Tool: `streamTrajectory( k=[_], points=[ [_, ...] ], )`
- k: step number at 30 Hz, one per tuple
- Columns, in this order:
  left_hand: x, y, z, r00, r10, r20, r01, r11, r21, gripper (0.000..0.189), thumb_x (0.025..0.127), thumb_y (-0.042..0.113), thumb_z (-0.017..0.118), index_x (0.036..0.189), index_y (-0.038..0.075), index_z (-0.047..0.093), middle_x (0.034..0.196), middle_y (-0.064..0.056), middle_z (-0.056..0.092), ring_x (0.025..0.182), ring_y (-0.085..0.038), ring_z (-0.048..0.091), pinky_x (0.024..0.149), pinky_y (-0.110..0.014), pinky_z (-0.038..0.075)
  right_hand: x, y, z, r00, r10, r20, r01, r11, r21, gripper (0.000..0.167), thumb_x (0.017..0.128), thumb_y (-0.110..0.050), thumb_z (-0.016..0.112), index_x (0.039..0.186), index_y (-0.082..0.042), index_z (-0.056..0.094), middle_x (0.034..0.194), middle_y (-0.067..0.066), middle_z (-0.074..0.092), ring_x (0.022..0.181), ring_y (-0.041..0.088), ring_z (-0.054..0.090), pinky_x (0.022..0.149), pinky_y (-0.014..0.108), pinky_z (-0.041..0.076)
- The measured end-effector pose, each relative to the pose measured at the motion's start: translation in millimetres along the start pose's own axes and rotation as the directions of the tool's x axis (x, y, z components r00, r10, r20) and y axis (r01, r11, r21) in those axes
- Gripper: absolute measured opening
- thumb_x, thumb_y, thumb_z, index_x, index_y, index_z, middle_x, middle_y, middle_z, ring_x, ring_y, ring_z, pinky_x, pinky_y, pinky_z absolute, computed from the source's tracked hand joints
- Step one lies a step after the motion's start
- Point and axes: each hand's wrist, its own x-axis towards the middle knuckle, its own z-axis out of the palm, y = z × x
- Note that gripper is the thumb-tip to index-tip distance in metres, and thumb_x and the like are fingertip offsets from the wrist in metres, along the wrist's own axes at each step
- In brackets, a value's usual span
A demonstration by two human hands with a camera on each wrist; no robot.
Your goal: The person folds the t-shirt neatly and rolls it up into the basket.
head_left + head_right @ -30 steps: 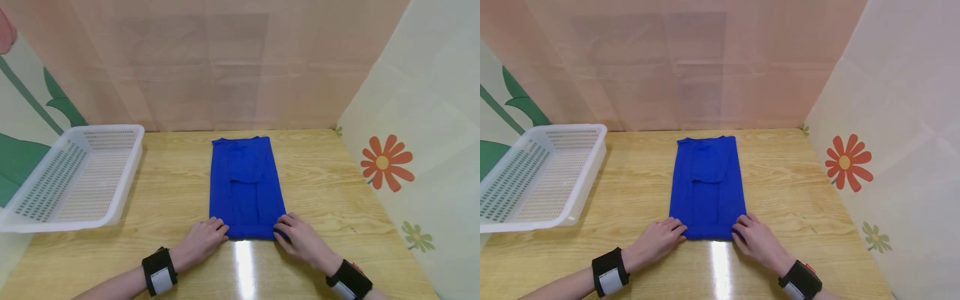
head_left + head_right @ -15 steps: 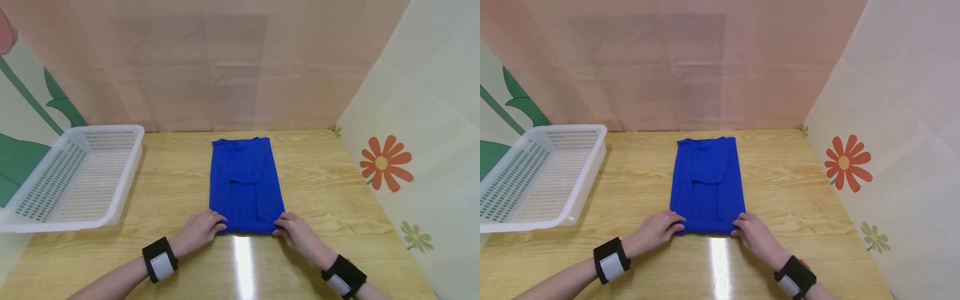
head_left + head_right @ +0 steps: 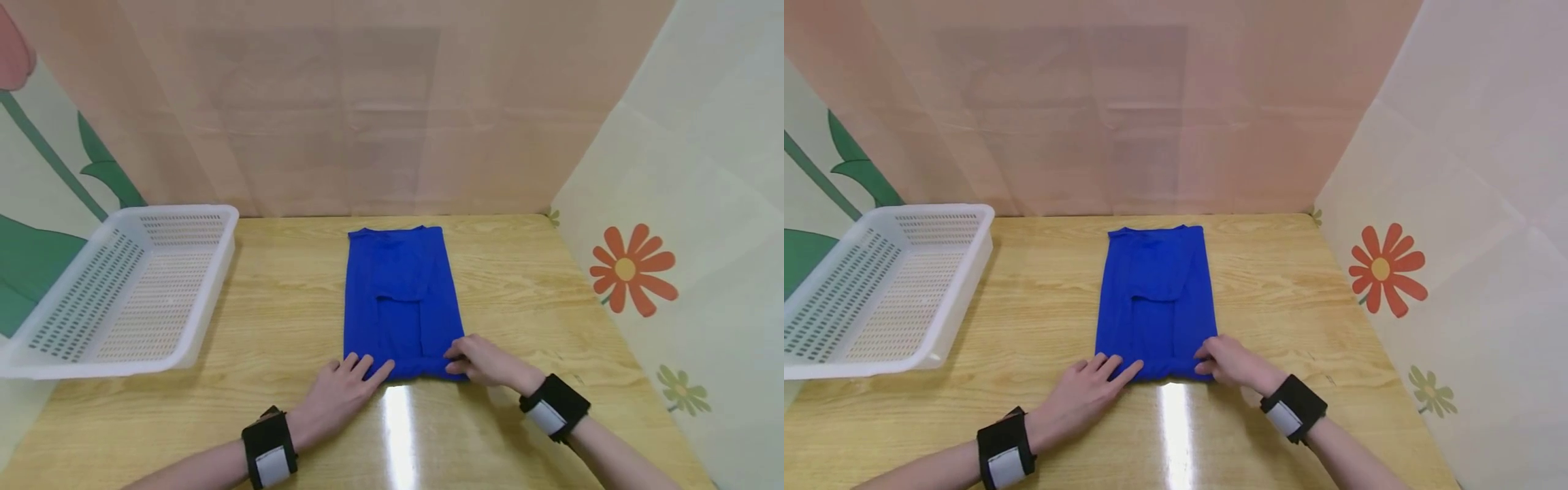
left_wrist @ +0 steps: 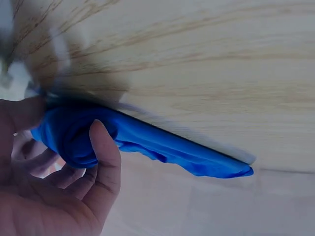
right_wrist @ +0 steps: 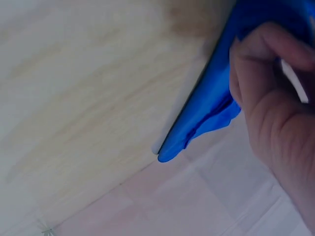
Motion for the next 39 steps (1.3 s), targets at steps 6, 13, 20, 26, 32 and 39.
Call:
streamTrajectory(
  k=[6,13,20,26,32,39],
  points=[
    [4.6,-0.1,1.3,0.999,-0.008,0.04,0.011,0.998,-0.064,0.048,0.099,0.013,0.059,0.145,0.024,0.05,0.113,-0.003,0.063,0.096,-0.018,0.058,0.069,-0.027,0.056,4.3,4.1,-4.1,0.994,0.048,0.094,-0.054,0.996,0.07,0.017,0.096,-0.003,0.062,0.08,-0.003,0.067,0.069,-0.01,0.044,0.063,-0.001,0.042,0.058,0.018,0.039],
    [12.4,-6.0,0.9,0.993,-0.085,0.087,0.1,0.978,-0.181,0.035,0.098,0.01,0.059,0.133,0.016,0.058,0.109,-0.005,0.065,0.094,-0.019,0.058,0.06,-0.024,0.051,-2.1,-1.1,1.7,0.996,0.085,-0.002,-0.085,0.996,0.003,0.02,0.097,-0.008,0.063,0.108,0.007,0.07,0.093,0.008,0.072,0.082,0.012,0.065,0.071,0.027,0.055],
    [26.9,-13.7,-3.3,0.96,-0.104,0.261,0.183,0.936,-0.3,0.039,0.094,0.013,0.065,0.133,0.014,0.057,0.109,-0.007,0.066,0.092,-0.02,0.06,0.055,-0.026,0.046,-15.3,-20.0,19.5,0.985,0.053,-0.164,-0.102,0.947,-0.305,0.026,0.092,-0.007,0.069,0.118,-0.004,0.068,0.102,0.005,0.061,0.092,0.017,0.057,0.073,0.033,0.054],
    [32.2,-20.8,-5.9,0.939,-0.108,0.327,0.229,0.905,-0.359,0.041,0.091,0.01,0.065,0.132,0.014,0.058,0.111,-0.008,0.067,0.097,-0.023,0.062,0.059,-0.03,0.049,-18.6,-34.4,33.9,0.966,0.118,-0.231,-0.205,0.892,-0.402,0.041,0.087,-0.022,0.079,0.124,-0.011,0.064,0.114,0.007,0.057,0.103,0.024,0.055,0.065,0.04,0.059],
    [28.3,-20.3,-2.6,0.956,-0.111,0.272,0.205,0.914,-0.35,0.041,0.09,0.009,0.063,0.131,0.013,0.058,0.111,-0.008,0.067,0.096,-0.022,0.059,0.057,-0.027,0.045,-15.1,-37.4,41.0,0.939,0.11,-0.326,-0.261,0.845,-0.467,0.026,0.086,-0.02,0.08,0.11,-0.014,0.071,0.103,0.004,0.059,0.097,0.022,0.056,0.062,0.036,0.057],
    [23.0,-18.3,2.1,0.965,-0.116,0.235,0.2,0.906,-0.373,0.037,0.092,0.007,0.058,0.128,0.012,0.058,0.105,-0.007,0.056,0.09,-0.02,0.046,0.048,-0.022,0.031,-12.5,-29.1,38.2,0.942,0.107,-0.317,-0.229,0.897,-0.378,0.016,0.087,-0.006,0.076,0.103,-0.008,0.075,0.089,0.001,0.066,0.085,0.019,0.062,0.065,0.035,0.057]
  ],
)
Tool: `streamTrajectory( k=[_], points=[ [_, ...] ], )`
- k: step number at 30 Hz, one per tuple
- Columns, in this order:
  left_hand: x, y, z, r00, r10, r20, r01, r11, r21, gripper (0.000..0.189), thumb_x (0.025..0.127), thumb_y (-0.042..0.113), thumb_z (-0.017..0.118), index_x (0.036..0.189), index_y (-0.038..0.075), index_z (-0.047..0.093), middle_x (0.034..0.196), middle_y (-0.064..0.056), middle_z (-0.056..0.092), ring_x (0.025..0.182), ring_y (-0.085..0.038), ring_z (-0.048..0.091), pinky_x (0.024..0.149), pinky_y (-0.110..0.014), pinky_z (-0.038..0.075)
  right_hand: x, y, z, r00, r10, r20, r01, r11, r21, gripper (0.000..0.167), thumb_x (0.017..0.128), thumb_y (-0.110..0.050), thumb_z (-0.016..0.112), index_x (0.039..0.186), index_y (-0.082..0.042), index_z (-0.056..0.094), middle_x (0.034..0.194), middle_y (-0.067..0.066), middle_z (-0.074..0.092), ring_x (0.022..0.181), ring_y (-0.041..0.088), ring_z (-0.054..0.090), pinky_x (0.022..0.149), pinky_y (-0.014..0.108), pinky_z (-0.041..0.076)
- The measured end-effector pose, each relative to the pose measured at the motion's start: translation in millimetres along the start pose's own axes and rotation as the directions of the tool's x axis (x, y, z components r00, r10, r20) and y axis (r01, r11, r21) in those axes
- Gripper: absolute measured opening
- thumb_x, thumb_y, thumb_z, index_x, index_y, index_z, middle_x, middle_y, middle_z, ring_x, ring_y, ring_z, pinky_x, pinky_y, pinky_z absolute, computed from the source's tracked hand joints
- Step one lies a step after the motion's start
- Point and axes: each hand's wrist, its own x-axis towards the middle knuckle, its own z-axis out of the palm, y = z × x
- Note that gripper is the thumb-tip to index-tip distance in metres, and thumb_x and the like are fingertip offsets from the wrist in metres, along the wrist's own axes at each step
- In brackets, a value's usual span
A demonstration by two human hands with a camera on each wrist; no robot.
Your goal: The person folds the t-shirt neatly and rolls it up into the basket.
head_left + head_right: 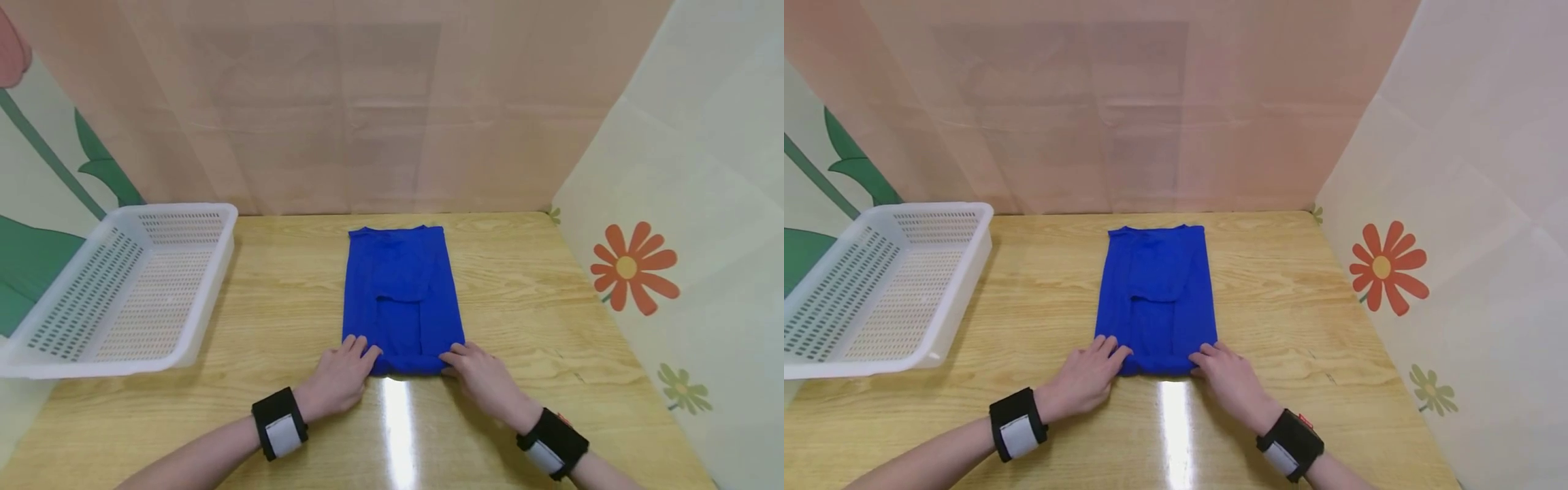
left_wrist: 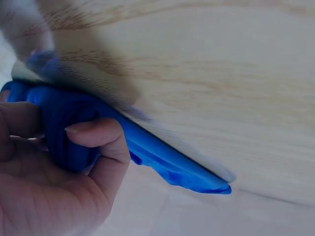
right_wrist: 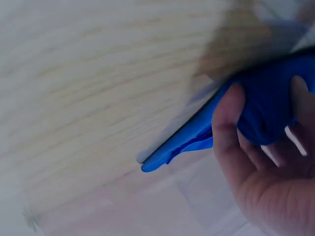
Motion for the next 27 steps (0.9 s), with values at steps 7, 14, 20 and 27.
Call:
streamTrajectory(
  k=[7,14,20,27],
  points=[
    [-5.4,3.3,-1.8,1.0,0.015,-0.009,-0.014,0.994,0.106,0.027,0.102,0.022,0.051,0.126,0.016,0.06,0.105,-0.005,0.055,0.09,-0.02,0.046,0.064,-0.028,0.044,16.4,19.2,-14.2,0.97,-0.111,0.217,0.038,0.947,0.319,0.018,0.094,-0.005,0.066,0.108,0.004,0.072,0.099,0.012,0.074,0.09,0.026,0.071,0.078,0.037,0.058],
    [-9.0,14.2,4.3,0.983,0.067,-0.172,-0.01,0.949,0.314,0.041,0.105,0.047,0.04,0.129,0.019,0.058,0.113,-0.002,0.06,0.103,-0.022,0.055,0.086,-0.036,0.047,27.7,26.2,-19.6,0.915,-0.157,0.372,-0.006,0.916,0.4,0.02,0.097,-0.003,0.06,0.112,0.008,0.069,0.101,0.013,0.074,0.088,0.018,0.068,0.077,0.035,0.058],
    [-9.6,13.5,9.8,0.978,0.055,-0.2,0.021,0.932,0.363,0.029,0.106,0.044,0.045,0.102,0.02,0.061,0.094,0.001,0.054,0.084,-0.018,0.049,0.073,-0.03,0.043,32.1,24.9,-24.4,0.858,-0.149,0.492,-0.069,0.915,0.397,0.024,0.099,-0.005,0.057,0.117,0.009,0.066,0.101,0.012,0.071,0.088,0.018,0.064,0.079,0.037,0.057],
    [-4.2,12.3,4.4,0.996,-0.087,-0.037,0.088,0.995,0.041,0.025,0.108,0.031,0.043,0.105,0.017,0.064,0.095,-0.003,0.05,0.085,-0.021,0.043,0.066,-0.033,0.04,24.4,18.4,-21.6,0.884,-0.098,0.457,-0.089,0.924,0.372,0.016,0.101,-0.005,0.054,0.11,0.002,0.065,0.084,0.0,0.059,0.076,0.01,0.052,0.068,0.028,0.048]
  ],
)
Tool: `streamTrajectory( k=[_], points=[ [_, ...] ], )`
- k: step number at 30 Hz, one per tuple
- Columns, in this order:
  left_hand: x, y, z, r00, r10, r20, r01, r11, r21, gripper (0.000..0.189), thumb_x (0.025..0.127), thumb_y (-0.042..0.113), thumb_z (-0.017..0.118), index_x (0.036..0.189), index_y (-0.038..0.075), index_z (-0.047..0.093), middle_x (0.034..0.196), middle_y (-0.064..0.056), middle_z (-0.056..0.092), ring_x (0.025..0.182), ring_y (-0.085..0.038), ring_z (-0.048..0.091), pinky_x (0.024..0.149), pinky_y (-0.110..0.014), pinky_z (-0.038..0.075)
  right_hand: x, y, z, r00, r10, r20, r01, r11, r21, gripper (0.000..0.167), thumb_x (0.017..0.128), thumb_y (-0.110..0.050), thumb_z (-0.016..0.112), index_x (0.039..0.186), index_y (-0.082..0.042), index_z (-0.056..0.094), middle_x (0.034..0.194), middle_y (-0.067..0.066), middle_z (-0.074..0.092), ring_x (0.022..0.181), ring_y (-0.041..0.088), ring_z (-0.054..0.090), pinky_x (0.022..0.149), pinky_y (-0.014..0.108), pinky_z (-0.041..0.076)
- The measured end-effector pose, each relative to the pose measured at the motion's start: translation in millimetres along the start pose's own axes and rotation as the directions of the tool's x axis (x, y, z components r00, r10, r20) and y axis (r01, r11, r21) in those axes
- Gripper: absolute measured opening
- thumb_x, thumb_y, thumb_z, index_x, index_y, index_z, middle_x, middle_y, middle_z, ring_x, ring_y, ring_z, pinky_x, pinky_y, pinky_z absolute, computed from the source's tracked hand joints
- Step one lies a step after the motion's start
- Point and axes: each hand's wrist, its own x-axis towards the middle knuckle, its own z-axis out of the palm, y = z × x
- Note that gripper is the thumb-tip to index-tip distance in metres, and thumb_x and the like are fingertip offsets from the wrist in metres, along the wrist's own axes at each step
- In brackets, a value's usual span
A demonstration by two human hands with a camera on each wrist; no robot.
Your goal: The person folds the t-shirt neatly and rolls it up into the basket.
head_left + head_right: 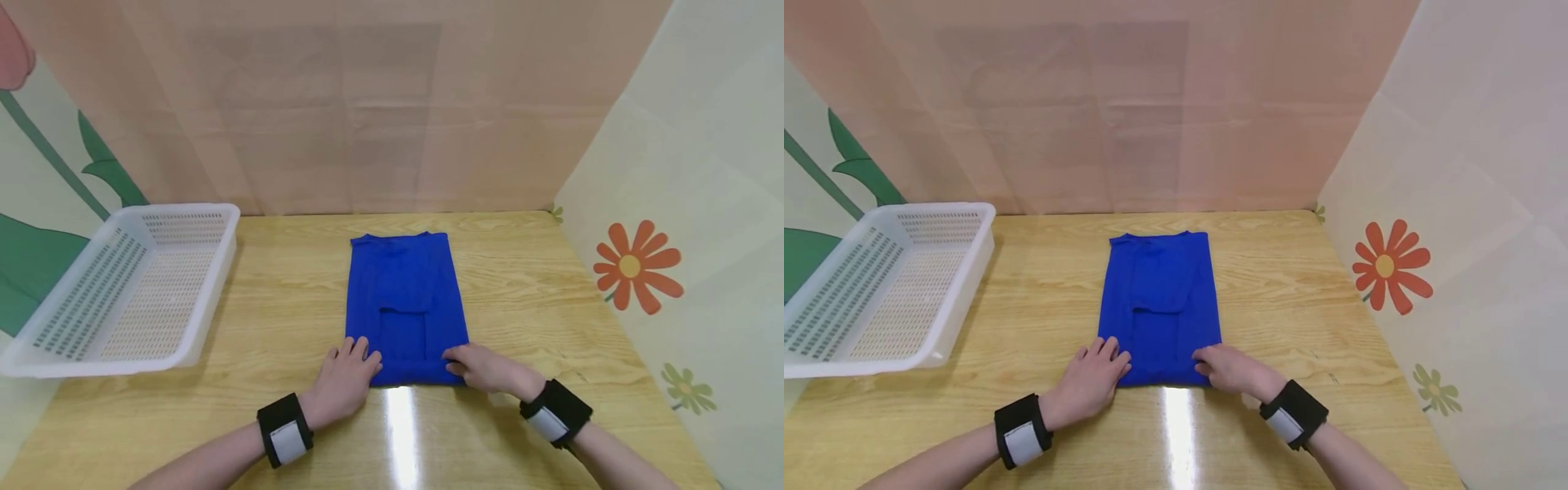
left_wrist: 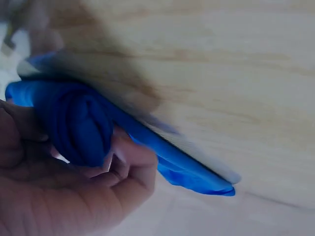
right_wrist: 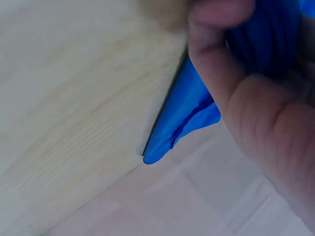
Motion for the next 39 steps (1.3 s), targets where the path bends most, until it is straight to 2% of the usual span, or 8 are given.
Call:
streamTrajectory(
  k=[6,14,18,22,27,32,35,39],
  points=[
    [5.7,-2.4,-8.0,0.992,-0.052,0.111,0.066,0.99,-0.123,0.024,0.108,0.026,0.043,0.104,0.015,0.063,0.094,-0.005,0.047,0.086,-0.022,0.041,0.061,-0.032,0.038,-14.8,-10.4,27.9,0.956,-0.062,-0.287,-0.029,0.952,-0.303,0.03,0.097,-0.017,0.067,0.124,-0.006,0.061,0.108,0.005,0.062,0.097,0.02,0.059,0.079,0.038,0.057],
    [9.3,-3.6,-14.2,0.987,-0.053,0.155,0.078,0.985,-0.157,0.024,0.108,0.026,0.043,0.098,0.014,0.061,0.09,-0.005,0.046,0.084,-0.022,0.042,0.06,-0.033,0.04,-18.0,-14.8,40.7,0.893,-0.199,-0.403,-0.047,0.85,-0.524,0.032,0.083,-0.022,0.083,0.11,-0.013,0.068,0.106,0.003,0.061,0.097,0.021,0.057,0.074,0.038,0.058],
    [6.2,-4.0,-14.4,0.988,-0.053,0.148,0.074,0.987,-0.14,0.023,0.108,0.028,0.043,0.102,0.015,0.062,0.093,-0.006,0.051,0.086,-0.022,0.046,0.06,-0.035,0.043,-16.4,-14.1,44.9,0.869,-0.217,-0.445,-0.053,0.852,-0.52,0.02,0.084,-0.021,0.082,0.099,-0.015,0.07,0.094,-0.002,0.062,0.084,0.015,0.057,0.064,0.03,0.055],
    [-0.7,-2.1,-10.8,0.999,-0.029,0.041,0.029,1.0,0.005,0.027,0.108,0.037,0.044,0.113,0.016,0.06,0.101,-0.005,0.057,0.093,-0.023,0.052,0.064,-0.037,0.051,-12.3,-11.8,45.7,0.858,-0.165,-0.485,-0.07,0.9,-0.43,0.015,0.084,-0.015,0.081,0.094,-0.017,0.071,0.088,-0.005,0.061,0.08,0.012,0.058,0.06,0.025,0.051],
    [-7.9,5.0,-5.3,0.997,0.034,-0.065,-0.02,0.98,0.197,0.05,0.102,0.056,0.046,0.131,0.017,0.056,0.117,-0.006,0.061,0.105,-0.024,0.058,0.075,-0.04,0.058,-7.6,-6.1,37.3,0.861,-0.1,-0.499,-0.068,0.949,-0.307,0.012,0.084,-0.01,0.08,0.089,-0.017,0.072,0.081,-0.008,0.059,0.075,0.009,0.06,0.059,0.022,0.049],
    [-7.9,9.9,4.7,0.987,0.082,-0.137,-0.033,0.943,0.331,0.05,0.099,0.057,0.051,0.127,0.017,0.059,0.113,-0.004,0.061,0.1,-0.021,0.057,0.076,-0.038,0.059,-4.4,-0.6,26.5,0.893,-0.081,-0.443,-0.034,0.969,-0.245,0.003,0.091,-0.011,0.072,0.089,-0.013,0.072,0.08,-0.007,0.06,0.073,0.01,0.061,0.06,0.025,0.05],
    [-5.7,10.9,8.9,0.981,0.096,-0.17,-0.03,0.934,0.355,0.039,0.101,0.052,0.051,0.119,0.019,0.061,0.106,-0.002,0.06,0.094,-0.02,0.056,0.073,-0.037,0.058,-3.0,1.9,21.1,0.916,-0.068,-0.395,-0.017,0.978,-0.209,0.005,0.093,-0.01,0.069,0.091,-0.011,0.073,0.08,-0.006,0.061,0.073,0.011,0.062,0.063,0.027,0.052],
    [-2.9,9.3,10.2,0.991,0.092,-0.101,-0.062,0.962,0.266,0.031,0.106,0.041,0.044,0.123,0.019,0.058,0.106,0.0,0.06,0.093,-0.019,0.053,0.071,-0.033,0.056,-4.1,4.3,17.6,0.933,-0.062,-0.354,-0.005,0.983,-0.184,0.006,0.094,-0.007,0.068,0.094,-0.008,0.074,0.081,-0.004,0.062,0.074,0.011,0.061,0.066,0.029,0.052]
  ],
)
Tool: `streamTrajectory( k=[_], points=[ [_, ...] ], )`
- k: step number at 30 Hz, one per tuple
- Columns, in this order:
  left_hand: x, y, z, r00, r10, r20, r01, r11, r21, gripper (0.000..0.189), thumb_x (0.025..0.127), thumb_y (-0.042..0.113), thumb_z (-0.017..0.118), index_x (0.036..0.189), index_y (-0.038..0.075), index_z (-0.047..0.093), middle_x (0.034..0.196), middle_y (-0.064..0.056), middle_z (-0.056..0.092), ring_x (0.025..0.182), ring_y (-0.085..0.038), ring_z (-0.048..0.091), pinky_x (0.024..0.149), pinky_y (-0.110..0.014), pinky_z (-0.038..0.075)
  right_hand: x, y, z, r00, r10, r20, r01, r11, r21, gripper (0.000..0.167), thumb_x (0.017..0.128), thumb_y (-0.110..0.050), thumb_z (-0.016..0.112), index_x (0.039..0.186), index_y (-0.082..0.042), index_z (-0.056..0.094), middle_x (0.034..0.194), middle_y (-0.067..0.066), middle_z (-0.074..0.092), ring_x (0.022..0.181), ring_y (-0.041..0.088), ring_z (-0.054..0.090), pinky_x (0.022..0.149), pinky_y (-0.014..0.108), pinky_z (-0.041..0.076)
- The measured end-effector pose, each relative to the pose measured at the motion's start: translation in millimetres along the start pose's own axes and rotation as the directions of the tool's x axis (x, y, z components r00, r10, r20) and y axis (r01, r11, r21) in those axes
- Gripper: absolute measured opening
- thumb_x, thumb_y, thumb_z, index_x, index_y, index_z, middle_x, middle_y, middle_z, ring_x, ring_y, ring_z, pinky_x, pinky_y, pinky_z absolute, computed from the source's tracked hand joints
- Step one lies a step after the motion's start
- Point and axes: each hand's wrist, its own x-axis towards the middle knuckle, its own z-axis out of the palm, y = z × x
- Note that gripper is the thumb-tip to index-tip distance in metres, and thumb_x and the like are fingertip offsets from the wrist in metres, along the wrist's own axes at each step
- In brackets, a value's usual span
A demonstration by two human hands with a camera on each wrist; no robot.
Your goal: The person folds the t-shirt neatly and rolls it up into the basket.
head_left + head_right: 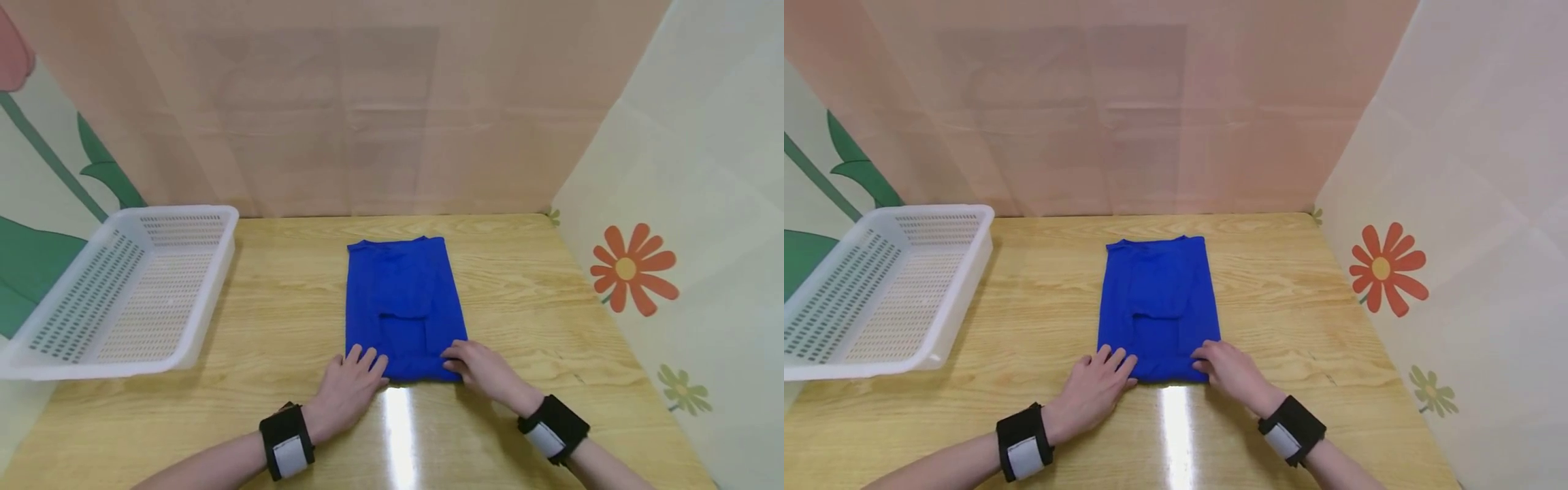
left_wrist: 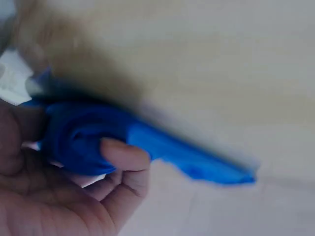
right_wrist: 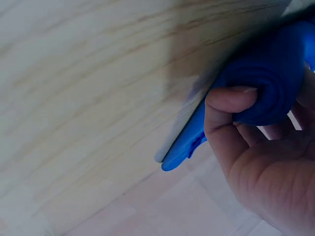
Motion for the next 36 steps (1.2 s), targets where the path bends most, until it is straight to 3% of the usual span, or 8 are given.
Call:
streamTrajectory(
  k=[4,8,11,19,24,30,33,36],
  points=[
    [0.5,-4.0,1.4,0.999,0.01,0.049,-0.003,0.991,-0.132,0.032,0.108,0.033,0.042,0.132,0.015,0.054,0.109,-0.001,0.06,0.094,-0.018,0.052,0.068,-0.025,0.052,-2.7,1.4,1.0,0.999,-0.033,-0.017,0.033,0.999,-0.006,0.007,0.094,-0.005,0.066,0.096,-0.005,0.073,0.083,-0.002,0.063,0.077,0.015,0.062,0.069,0.033,0.053],
    [2.5,-6.2,0.9,0.999,0.016,0.041,-0.007,0.981,-0.195,0.025,0.108,0.031,0.043,0.122,0.015,0.056,0.1,0.0,0.056,0.086,-0.016,0.047,0.058,-0.019,0.039,-7.4,-1.2,3.7,0.998,-0.031,-0.047,0.029,0.998,-0.053,0.008,0.093,-0.006,0.067,0.098,-0.005,0.073,0.086,0.0,0.063,0.079,0.016,0.06,0.071,0.033,0.053],
    [4.9,-7.5,-1.7,0.996,0.011,0.084,0.011,0.964,-0.265,0.02,0.108,0.03,0.043,0.115,0.015,0.055,0.095,0.0,0.052,0.082,-0.015,0.043,0.053,-0.018,0.031,-13.8,-5.6,7.1,0.997,-0.03,-0.072,0.019,0.99,-0.142,0.013,0.093,-0.012,0.07,0.105,-0.007,0.073,0.092,0.0,0.063,0.085,0.016,0.057,0.072,0.033,0.054],
    [13.3,-17.3,-9.7,0.976,-0.022,0.216,0.121,0.882,-0.456,0.018,0.109,0.026,0.041,0.105,0.013,0.053,0.093,0.0,0.043,0.083,-0.016,0.038,0.05,-0.023,0.032,-21.9,-13.1,10.1,0.988,-0.068,-0.137,0.025,0.956,-0.291,0.048,0.084,-0.034,0.082,0.124,-0.015,0.063,0.112,0.004,0.063,0.103,0.024,0.059,0.078,0.043,0.058],
    [16.7,-21.4,-9.9,0.972,-0.011,0.237,0.128,0.866,-0.484,0.022,0.109,0.026,0.04,0.096,0.014,0.052,0.09,0.001,0.04,0.08,-0.015,0.037,0.051,-0.025,0.032,-19.0,-11.2,15.0,0.978,-0.107,-0.179,0.044,0.944,-0.328,0.035,0.082,-0.03,0.084,0.111,-0.018,0.068,0.102,0.001,0.064,0.095,0.02,0.06,0.071,0.038,0.058],
    [13.3,-22.3,-10.0,0.974,-0.028,0.224,0.13,0.882,-0.453,0.028,0.109,0.033,0.038,0.099,0.013,0.055,0.095,-0.001,0.044,0.085,-0.017,0.039,0.05,-0.025,0.033,-12.1,-9.4,19.9,0.96,-0.149,-0.236,0.077,0.954,-0.291,0.021,0.08,-0.022,0.085,0.095,-0.017,0.071,0.086,-0.004,0.064,0.077,0.013,0.06,0.061,0.028,0.053],
    [8.5,-20.9,-9.0,0.986,-0.032,0.165,0.091,0.927,-0.365,0.035,0.109,0.042,0.038,0.111,0.013,0.057,0.103,-0.003,0.051,0.093,-0.018,0.046,0.054,-0.026,0.04,-7.0,-6.5,18.7,0.966,-0.116,-0.23,0.066,0.974,-0.216,0.015,0.081,-0.019,0.084,0.092,-0.016,0.074,0.082,-0.006,0.065,0.074,0.012,0.063,0.061,0.027,0.054],
    [3.5,-18.8,-5.2,0.997,0.003,0.074,0.011,0.981,-0.195,0.046,0.106,0.051,0.04,0.127,0.014,0.056,0.111,-0.004,0.057,0.098,-0.019,0.052,0.062,-0.029,0.048,-1.8,-0.6,13.9,0.977,-0.103,-0.189,0.075,0.986,-0.152,0.01,0.084,-0.018,0.081,0.092,-0.013,0.077,0.081,-0.005,0.067,0.074,0.015,0.068,0.062,0.029,0.055]
  ],
)
